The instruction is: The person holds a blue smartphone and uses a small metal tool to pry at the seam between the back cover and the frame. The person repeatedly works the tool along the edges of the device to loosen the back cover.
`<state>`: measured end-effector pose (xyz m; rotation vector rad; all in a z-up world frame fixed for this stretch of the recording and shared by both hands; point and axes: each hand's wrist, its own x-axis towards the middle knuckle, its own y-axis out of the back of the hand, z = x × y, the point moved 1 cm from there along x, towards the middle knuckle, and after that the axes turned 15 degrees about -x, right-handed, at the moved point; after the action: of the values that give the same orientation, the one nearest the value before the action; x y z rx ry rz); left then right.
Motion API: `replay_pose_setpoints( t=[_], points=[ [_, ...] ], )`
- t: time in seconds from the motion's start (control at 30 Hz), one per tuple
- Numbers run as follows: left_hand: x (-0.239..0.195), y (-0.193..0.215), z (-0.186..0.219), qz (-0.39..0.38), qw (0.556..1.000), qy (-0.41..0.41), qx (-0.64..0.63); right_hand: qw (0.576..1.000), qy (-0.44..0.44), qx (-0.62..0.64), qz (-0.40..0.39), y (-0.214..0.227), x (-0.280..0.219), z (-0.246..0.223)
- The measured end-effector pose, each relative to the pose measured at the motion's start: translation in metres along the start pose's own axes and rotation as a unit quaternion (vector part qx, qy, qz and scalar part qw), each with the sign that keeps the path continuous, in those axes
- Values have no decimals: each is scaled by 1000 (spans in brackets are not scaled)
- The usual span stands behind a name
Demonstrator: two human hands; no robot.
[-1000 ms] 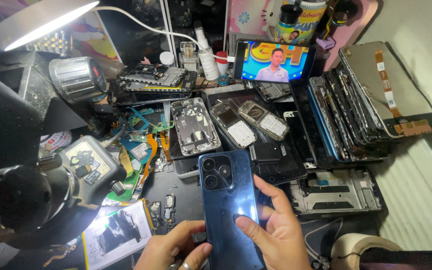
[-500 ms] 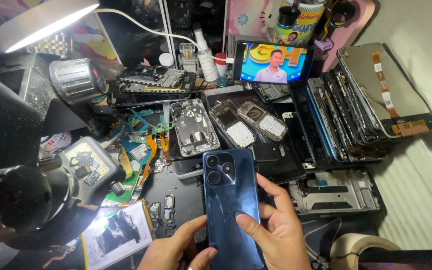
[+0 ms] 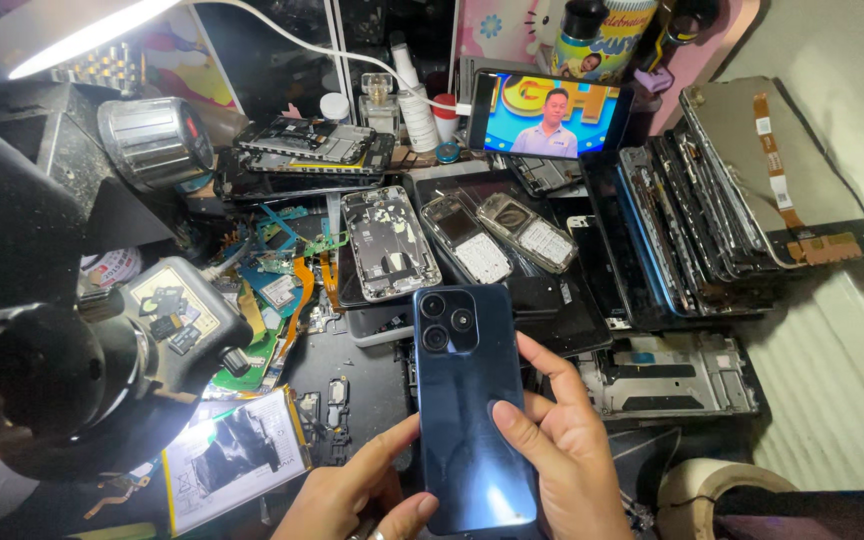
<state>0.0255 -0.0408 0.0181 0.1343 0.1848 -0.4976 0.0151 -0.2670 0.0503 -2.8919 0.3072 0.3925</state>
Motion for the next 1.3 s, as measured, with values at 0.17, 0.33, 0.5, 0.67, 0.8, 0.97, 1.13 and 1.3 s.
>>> replay_pose_setpoints(
  t=[0.17,0.33,0.5,0.67,0.8,0.97,1.13,1.3],
  points=[
    [9,4,-9,-20,997,33,69,986,121,45,-104,-4,-8,-1],
    [11,6,-2,-65,996,-58,-14,995,17,53,-81,0,-4,-6],
    [2,-1,10,-5,999,-21,43,994,-27,87,-68,-1,-4,-6],
    [0,-3,28,-2,997,-66,30,992,-28,97,-74,-5,-4,-9],
    [-1,-4,31,1,998,-53,16,992,-26,102,-72,-5,-4,-8],
    [0,-4,23,4,998,-62,30,993,3,86,-80,-4,-5,-8],
    [0,-8,18,89,947,-240,194,998,13,37,-39,-3,-6,-6],
    [0,-9,17,99,747,-436,491,998,42,19,-51,3,-9,6]
  ],
)
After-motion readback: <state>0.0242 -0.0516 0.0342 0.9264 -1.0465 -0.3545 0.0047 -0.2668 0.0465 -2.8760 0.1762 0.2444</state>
